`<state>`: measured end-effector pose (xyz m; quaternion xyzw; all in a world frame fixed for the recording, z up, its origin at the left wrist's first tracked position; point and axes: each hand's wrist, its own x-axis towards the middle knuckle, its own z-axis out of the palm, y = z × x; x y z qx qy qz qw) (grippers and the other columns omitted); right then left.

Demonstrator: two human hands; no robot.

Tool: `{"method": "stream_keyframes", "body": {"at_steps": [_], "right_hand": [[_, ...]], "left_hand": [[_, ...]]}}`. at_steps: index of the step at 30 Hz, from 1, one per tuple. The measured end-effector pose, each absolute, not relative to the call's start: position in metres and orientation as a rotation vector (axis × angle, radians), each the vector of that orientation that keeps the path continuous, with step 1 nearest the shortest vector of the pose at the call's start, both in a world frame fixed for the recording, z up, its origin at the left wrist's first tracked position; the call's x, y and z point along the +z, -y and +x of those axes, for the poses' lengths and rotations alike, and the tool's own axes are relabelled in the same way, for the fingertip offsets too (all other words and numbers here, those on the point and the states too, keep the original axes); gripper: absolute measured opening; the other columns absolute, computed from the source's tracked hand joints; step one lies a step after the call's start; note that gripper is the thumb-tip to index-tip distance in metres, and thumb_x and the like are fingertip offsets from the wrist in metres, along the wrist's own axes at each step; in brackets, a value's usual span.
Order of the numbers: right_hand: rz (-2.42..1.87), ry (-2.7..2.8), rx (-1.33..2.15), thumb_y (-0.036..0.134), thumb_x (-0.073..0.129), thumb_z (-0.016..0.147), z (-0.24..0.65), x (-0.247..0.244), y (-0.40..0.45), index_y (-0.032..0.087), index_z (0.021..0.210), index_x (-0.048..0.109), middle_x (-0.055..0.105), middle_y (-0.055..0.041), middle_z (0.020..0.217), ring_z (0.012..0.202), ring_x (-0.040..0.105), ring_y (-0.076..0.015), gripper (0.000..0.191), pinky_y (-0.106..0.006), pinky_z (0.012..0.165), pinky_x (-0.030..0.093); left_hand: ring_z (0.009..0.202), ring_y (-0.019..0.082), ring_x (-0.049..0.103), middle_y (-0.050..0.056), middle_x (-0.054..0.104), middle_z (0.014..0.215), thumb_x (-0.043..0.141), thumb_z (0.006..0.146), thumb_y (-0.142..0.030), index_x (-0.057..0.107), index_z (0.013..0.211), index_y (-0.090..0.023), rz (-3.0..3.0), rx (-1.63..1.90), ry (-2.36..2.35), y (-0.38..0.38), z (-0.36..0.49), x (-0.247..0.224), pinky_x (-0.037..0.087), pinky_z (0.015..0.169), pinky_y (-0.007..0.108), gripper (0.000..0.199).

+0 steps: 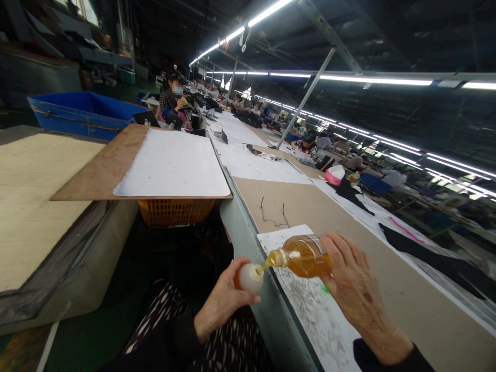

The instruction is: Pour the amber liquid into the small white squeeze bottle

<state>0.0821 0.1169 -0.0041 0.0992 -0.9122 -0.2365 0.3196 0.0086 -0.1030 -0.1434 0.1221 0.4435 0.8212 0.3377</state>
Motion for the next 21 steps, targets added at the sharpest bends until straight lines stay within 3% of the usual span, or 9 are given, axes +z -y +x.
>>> {"method": "stream_keyframes", "body": {"at_steps": [21], "right_hand": [[0.274,2.384,-0.612,0.016,0.046,0.083,0.0829,-0.0022,-0.1138,0.009,0.119,0.044,0.05,-0.0158,0.12,0.112,0.044,-0.0336,0.037,-0.049,0.093,0.041]], "left_hand": [[0.077,0.013,0.049,0.003,0.051,0.093,0.074,0.048,-0.01,0.042,0.111,-0.015,0.334,2.121,-1.182,0.1062,0.0087,-0.1387,0.04,0.065,0.024,0.071]]}}
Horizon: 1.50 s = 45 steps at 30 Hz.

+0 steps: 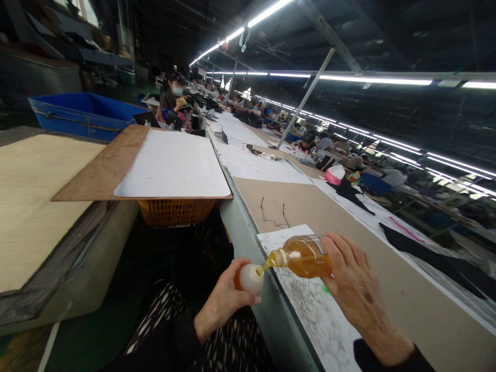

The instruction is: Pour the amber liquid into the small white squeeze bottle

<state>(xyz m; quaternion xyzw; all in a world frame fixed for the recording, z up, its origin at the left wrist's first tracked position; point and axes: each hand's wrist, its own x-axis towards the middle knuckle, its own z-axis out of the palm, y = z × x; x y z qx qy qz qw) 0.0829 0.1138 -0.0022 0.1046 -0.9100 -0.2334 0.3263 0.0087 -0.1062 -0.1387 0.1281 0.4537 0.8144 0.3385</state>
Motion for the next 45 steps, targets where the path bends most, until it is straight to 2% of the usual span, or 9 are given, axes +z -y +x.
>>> {"method": "stream_keyframes", "body": {"at_steps": [34,45], "right_hand": [[0.257,2.408,-0.615,0.013,0.047,0.081,0.0853,-0.0034,-0.1155,0.008,0.12,0.043,0.048,-0.0158,0.121,0.113,0.043,-0.0329,0.039,-0.049,0.095,0.04],[0.252,2.401,-0.618,0.018,0.048,0.085,0.0853,-0.0076,-0.1169,0.009,0.119,0.045,0.048,-0.0158,0.123,0.115,0.042,-0.0318,0.036,-0.048,0.096,0.04]], "left_hand": [[0.079,0.014,0.05,0.004,0.052,0.094,0.075,0.046,-0.012,0.042,0.111,-0.016,0.325,2.131,-1.151,0.1022,0.0094,-0.1418,0.041,0.067,0.025,0.073],[0.08,0.015,0.051,0.004,0.053,0.096,0.075,0.048,-0.011,0.042,0.111,-0.016,0.338,2.128,-1.173,0.1043,0.0095,-0.1415,0.042,0.069,0.025,0.071]]}}
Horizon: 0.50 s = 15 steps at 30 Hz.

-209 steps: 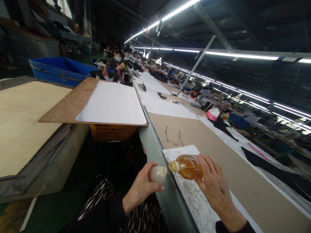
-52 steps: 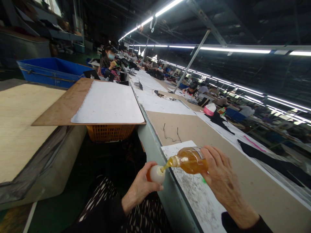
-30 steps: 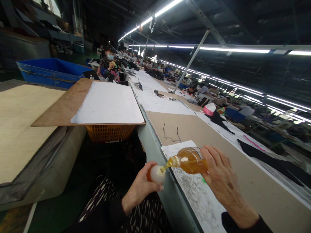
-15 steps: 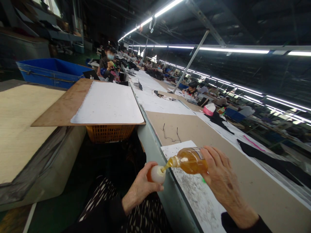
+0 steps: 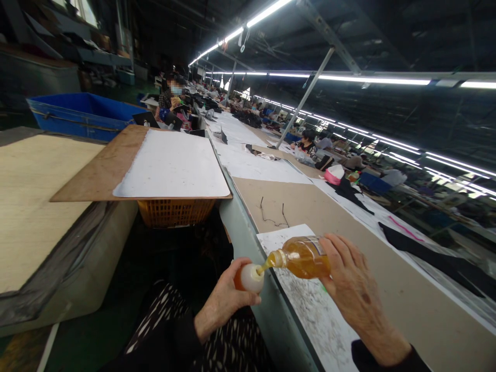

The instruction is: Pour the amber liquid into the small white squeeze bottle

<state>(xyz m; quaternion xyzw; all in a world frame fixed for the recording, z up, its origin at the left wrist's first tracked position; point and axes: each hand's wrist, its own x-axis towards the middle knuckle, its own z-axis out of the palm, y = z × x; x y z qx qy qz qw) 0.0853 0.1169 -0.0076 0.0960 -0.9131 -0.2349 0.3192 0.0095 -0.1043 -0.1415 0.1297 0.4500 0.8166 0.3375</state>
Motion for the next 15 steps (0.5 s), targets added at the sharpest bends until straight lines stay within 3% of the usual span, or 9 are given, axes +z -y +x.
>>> {"method": "stream_keyframes", "body": {"at_steps": [15], "right_hand": [[0.256,2.39,-0.621,0.015,0.048,0.083,0.0857,-0.008,-0.1149,0.008,0.119,0.044,0.049,-0.0163,0.12,0.113,0.043,-0.0328,0.037,-0.049,0.094,0.04]], "left_hand": [[0.08,0.014,0.05,0.003,0.053,0.093,0.075,0.049,-0.011,0.044,0.11,-0.016,0.347,2.128,-1.175,0.1043,0.0088,-0.1393,0.041,0.07,0.026,0.069]]}}
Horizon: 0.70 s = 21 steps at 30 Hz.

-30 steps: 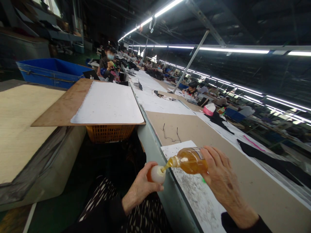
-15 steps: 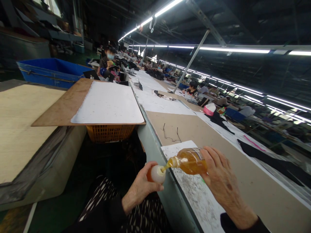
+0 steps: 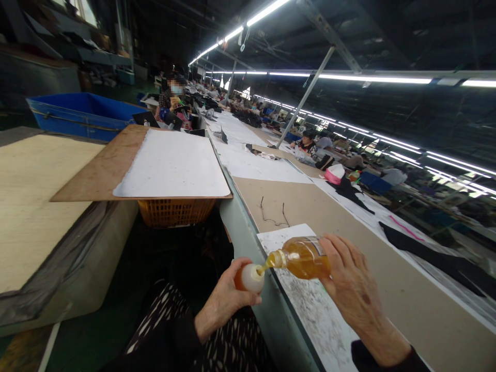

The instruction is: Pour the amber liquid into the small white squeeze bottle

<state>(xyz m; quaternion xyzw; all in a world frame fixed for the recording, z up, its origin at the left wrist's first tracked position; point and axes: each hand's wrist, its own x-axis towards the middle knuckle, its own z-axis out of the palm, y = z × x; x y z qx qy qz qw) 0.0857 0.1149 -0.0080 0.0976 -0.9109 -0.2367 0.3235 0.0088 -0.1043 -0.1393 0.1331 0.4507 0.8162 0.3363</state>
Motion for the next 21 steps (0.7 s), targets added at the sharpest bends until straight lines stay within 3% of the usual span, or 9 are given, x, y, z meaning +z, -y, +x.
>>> {"method": "stream_keyframes", "body": {"at_steps": [21], "right_hand": [[0.249,2.405,-0.612,0.019,0.048,0.084,0.0894,-0.01,-0.1141,0.007,0.119,0.044,0.048,-0.0167,0.121,0.113,0.043,-0.0332,0.037,-0.049,0.094,0.04]], "left_hand": [[0.081,0.014,0.05,0.003,0.051,0.097,0.075,0.048,-0.012,0.044,0.111,-0.016,0.351,2.115,-1.211,0.1022,0.0102,-0.1393,0.041,0.071,0.025,0.07]]}}
